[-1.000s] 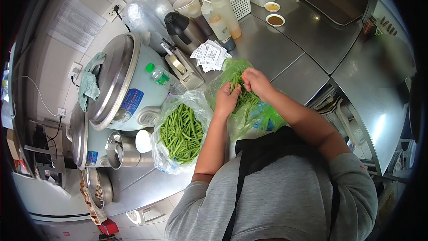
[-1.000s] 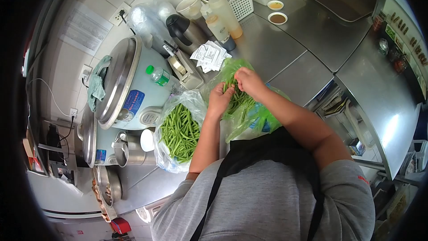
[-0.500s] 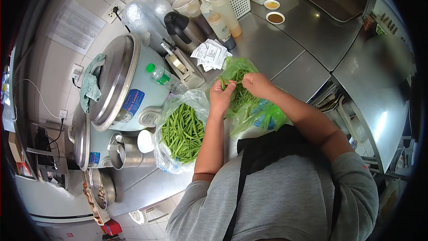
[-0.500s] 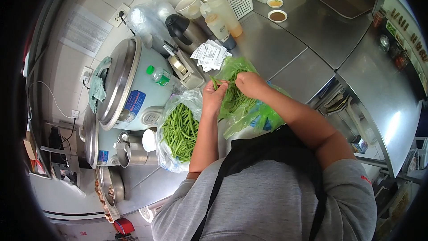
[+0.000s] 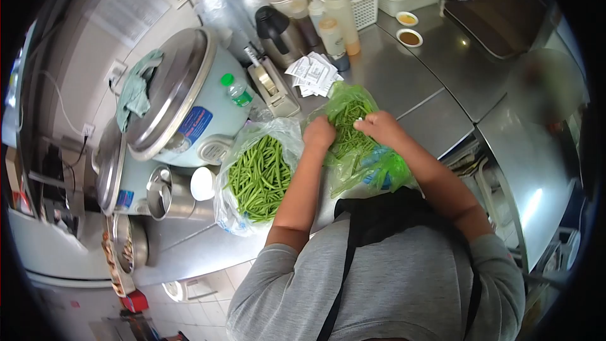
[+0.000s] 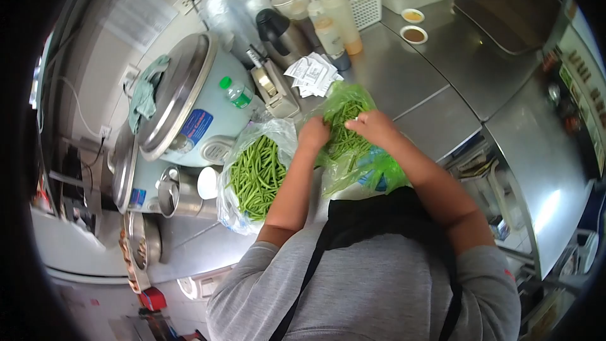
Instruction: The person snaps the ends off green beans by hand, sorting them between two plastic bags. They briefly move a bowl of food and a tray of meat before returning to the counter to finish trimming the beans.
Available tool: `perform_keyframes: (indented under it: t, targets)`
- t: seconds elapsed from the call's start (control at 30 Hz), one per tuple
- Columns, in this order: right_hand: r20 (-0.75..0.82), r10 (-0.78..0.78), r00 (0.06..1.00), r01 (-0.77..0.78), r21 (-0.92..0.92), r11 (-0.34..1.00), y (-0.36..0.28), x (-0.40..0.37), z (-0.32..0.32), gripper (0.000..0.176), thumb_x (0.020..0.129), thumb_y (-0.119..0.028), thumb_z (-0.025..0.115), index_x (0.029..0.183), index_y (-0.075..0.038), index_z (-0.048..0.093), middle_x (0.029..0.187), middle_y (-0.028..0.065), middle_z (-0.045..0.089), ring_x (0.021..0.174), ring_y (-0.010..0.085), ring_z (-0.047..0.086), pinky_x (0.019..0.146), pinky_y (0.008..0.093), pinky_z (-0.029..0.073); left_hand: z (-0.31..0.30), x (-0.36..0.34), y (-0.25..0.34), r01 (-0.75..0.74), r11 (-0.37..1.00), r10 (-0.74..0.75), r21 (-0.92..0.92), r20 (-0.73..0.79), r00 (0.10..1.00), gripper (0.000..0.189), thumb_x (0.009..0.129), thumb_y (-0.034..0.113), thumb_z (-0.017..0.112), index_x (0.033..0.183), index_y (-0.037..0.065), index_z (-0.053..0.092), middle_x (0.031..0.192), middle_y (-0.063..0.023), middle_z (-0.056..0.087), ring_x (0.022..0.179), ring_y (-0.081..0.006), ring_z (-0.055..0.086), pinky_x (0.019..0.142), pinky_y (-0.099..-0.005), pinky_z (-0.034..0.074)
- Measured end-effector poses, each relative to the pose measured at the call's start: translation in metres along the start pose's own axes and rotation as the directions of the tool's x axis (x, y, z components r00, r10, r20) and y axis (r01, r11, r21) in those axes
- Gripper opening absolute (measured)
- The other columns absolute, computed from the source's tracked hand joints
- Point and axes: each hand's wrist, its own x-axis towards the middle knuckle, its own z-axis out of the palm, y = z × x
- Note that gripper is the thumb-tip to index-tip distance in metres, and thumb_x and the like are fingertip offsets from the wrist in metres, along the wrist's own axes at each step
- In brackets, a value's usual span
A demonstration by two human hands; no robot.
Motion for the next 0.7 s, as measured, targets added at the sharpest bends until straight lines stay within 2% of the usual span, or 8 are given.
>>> perform_keyframes:
  t: [0.03, 0.17, 0.3, 0.33, 0.43, 0.53, 0.63, 0.7]
  targets:
    - [0.019, -0.019, 1.000, 0.019, -0.004, 1.000, 0.000, -0.002, 0.002, 0.031, 0.073, -0.031, 0.058, 0.062, -0.002, 0.055, 0.055, 0.0120, 0.053, 0.048, 0.0213, 0.050, 0.047, 0.0338, 0.039, -0.005, -0.003, 0.010, 0.072, 0.995, -0.076, 0.067, 0.067, 0.995, 0.024, 0.077, 0.018, 0.046, 0.094, 0.005, 0.057, 0.094, -0.0171, 0.058, 0.092, -0.0303, 0.055, 0.077, -0.0393, 0.044]
    - [0.080, -0.030, 0.996, 0.031, -0.013, 0.999, 0.011, -0.010, 0.010, 0.026, 0.070, -0.029, 0.060, 0.066, -0.004, 0.056, 0.058, 0.0130, 0.054, 0.051, 0.0231, 0.052, 0.051, 0.0343, 0.040, 0.004, 0.004, 0.009, 0.086, 0.994, -0.093, 0.066, 0.112, 0.989, 0.026, 0.072, 0.021, 0.051, 0.090, 0.004, 0.058, 0.092, -0.0175, 0.058, 0.088, -0.0307, 0.056, 0.075, -0.0393, 0.045]
    - [-0.014, -0.033, 0.999, 0.033, 0.036, 0.999, 0.007, -0.007, 0.002, 0.021, 0.070, -0.026, 0.060, 0.075, -0.005, 0.058, 0.066, 0.0113, 0.057, 0.061, 0.0232, 0.056, 0.057, 0.0331, 0.043, -0.019, -0.018, 0.019, 0.044, 0.999, -0.044, 0.015, 0.040, 0.998, 0.027, 0.070, 0.022, 0.053, 0.088, 0.003, 0.058, 0.089, -0.0164, 0.060, 0.083, -0.0294, 0.058, 0.072, -0.0385, 0.046]
    - [-0.004, 0.033, 0.999, -0.033, -0.052, 0.998, -0.005, -0.009, -0.005, 0.024, 0.071, -0.023, 0.059, 0.089, -0.007, 0.056, 0.075, 0.0103, 0.059, 0.072, 0.0248, 0.057, 0.063, 0.0339, 0.044, -0.025, -0.026, 0.023, 0.004, 1.000, -0.004, 0.004, -0.020, 1.000, 0.026, 0.070, 0.023, 0.054, 0.086, 0.003, 0.057, 0.085, -0.0157, 0.060, 0.079, -0.0295, 0.059, 0.070, -0.0390, 0.046]
    - [-0.212, -0.089, 0.973, 0.058, -0.149, 0.987, -0.022, -0.007, -0.010, 0.028, 0.073, -0.022, 0.057, 0.098, -0.010, 0.053, 0.078, 0.0106, 0.058, 0.078, 0.0278, 0.056, 0.067, 0.0362, 0.044, -0.037, -0.038, 0.033, -0.050, 0.998, 0.051, 0.028, -0.029, 0.998, 0.024, 0.070, 0.023, 0.054, 0.084, 0.003, 0.056, 0.082, -0.0158, 0.060, 0.077, -0.0292, 0.059, 0.068, -0.0390, 0.047]
    - [-0.257, -0.149, 0.955, 0.047, -0.367, 0.929, -0.033, -0.002, -0.013, 0.027, 0.076, -0.019, 0.053, 0.102, -0.012, 0.051, 0.078, 0.0107, 0.057, 0.083, 0.0288, 0.055, 0.070, 0.0381, 0.044, -0.042, -0.045, 0.037, -0.102, 0.995, 0.103, 0.013, -0.101, 0.990, 0.023, 0.069, 0.023, 0.055, 0.081, 0.004, 0.054, 0.076, -0.0166, 0.060, 0.073, -0.0323, 0.058, 0.066, -0.0414, 0.046]
    - [-0.177, -0.231, 0.957, 0.089, -0.577, 0.812, -0.035, 0.003, -0.021, 0.018, 0.078, -0.017, 0.050, 0.094, -0.012, 0.053, 0.078, 0.0106, 0.056, 0.081, 0.0291, 0.055, 0.070, 0.0393, 0.044, -0.045, -0.048, 0.037, -0.137, 0.991, 0.136, -0.003, -0.128, 0.983, 0.021, 0.069, 0.022, 0.054, 0.080, 0.004, 0.054, 0.076, -0.0166, 0.059, 0.072, -0.0322, 0.058, 0.064, -0.0421, 0.046]
    - [-0.023, -0.186, 0.982, 0.112, -0.725, 0.680, -0.030, 0.009, -0.027, 0.011, 0.078, -0.017, 0.049, 0.085, -0.011, 0.054, 0.079, 0.0105, 0.055, 0.078, 0.0282, 0.056, 0.068, 0.0391, 0.044, -0.042, -0.045, 0.035, -0.118, 0.991, 0.108, -0.061, -0.148, 0.983, 0.019, 0.067, 0.019, 0.054, 0.079, 0.004, 0.054, 0.076, -0.0165, 0.059, 0.072, -0.0319, 0.058, 0.064, -0.0423, 0.046]
